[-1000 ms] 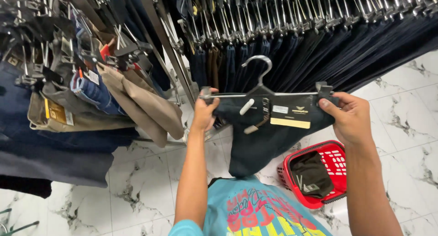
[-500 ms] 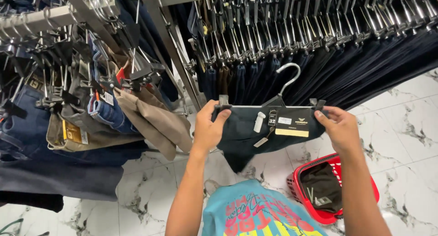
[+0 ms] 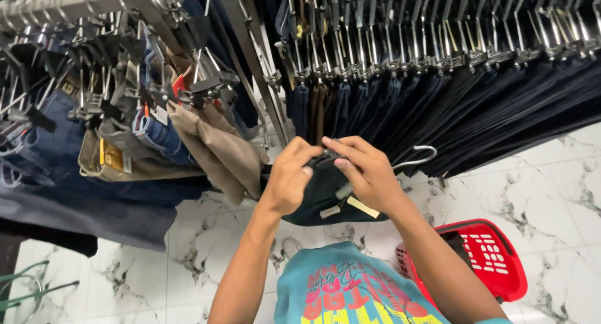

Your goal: Taking a pair of pants from a basket, attaching them to a clip hanger, and hanging them on a clothing rack.

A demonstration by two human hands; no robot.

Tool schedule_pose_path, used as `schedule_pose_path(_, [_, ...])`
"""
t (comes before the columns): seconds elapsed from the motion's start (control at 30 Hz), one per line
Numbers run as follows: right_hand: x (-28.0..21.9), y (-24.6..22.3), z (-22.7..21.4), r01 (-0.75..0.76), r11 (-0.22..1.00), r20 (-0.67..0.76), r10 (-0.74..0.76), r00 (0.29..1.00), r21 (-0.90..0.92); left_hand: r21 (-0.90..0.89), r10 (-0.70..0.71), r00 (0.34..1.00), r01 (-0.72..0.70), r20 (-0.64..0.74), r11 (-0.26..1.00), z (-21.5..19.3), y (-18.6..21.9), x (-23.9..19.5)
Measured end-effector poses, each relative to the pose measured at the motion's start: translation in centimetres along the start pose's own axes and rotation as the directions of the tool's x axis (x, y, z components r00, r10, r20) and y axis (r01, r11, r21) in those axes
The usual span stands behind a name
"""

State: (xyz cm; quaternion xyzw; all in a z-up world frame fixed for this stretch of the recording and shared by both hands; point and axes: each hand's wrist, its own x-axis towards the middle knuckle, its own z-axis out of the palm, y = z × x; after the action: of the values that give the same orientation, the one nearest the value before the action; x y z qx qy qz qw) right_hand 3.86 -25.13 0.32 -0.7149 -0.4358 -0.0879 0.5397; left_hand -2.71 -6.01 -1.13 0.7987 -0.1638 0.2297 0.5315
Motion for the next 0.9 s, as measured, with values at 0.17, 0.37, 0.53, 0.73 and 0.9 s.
schedule_pose_path(0.17, [-0.1, -0.5, 0.0, -0.022, 0.999, 0.066, 0.019, 0.998, 0.034, 0.091, -0.115, 0.988, 0.125, -0.105, 0.988, -1.6, 2.5, -1.6])
schedule_pose_path(0.37, [0.2, -2.0, -0.4, -0.106, 0.991, 0.096, 0.098, 0.991, 0.077, 0.221, -0.135, 0.95, 0.201, -0.281, 0.954, -0.9, 3.1, -3.1])
schedule_pose_path(0.53, [-0.8, -1.7, -0.7, -0.132, 0.985, 0.01, 0.132, 0.991, 0.11, 0.238, -0.057, 0.933, 0.15, -0.356, 0.96, -0.1, 3.3, -3.8])
schedule_pose_path(0.73, [-1.1, -3.1, -0.8, -0.076, 0.993, -0.044, 0.08, 0.996, 0.09, 0.191, -0.068, 0.93, 0.145, -0.36, 0.971, 1.8, 4.0, -3.8])
schedule_pose_path(0.9, [-2.0, -3.4, -1.4, -0.041, 0.999, -0.028, 0.042, 0.999, 0.029, 0.252, 0.048, 0.909, 0.064, -0.414, 0.966, 3.5, 5.1, -4.0])
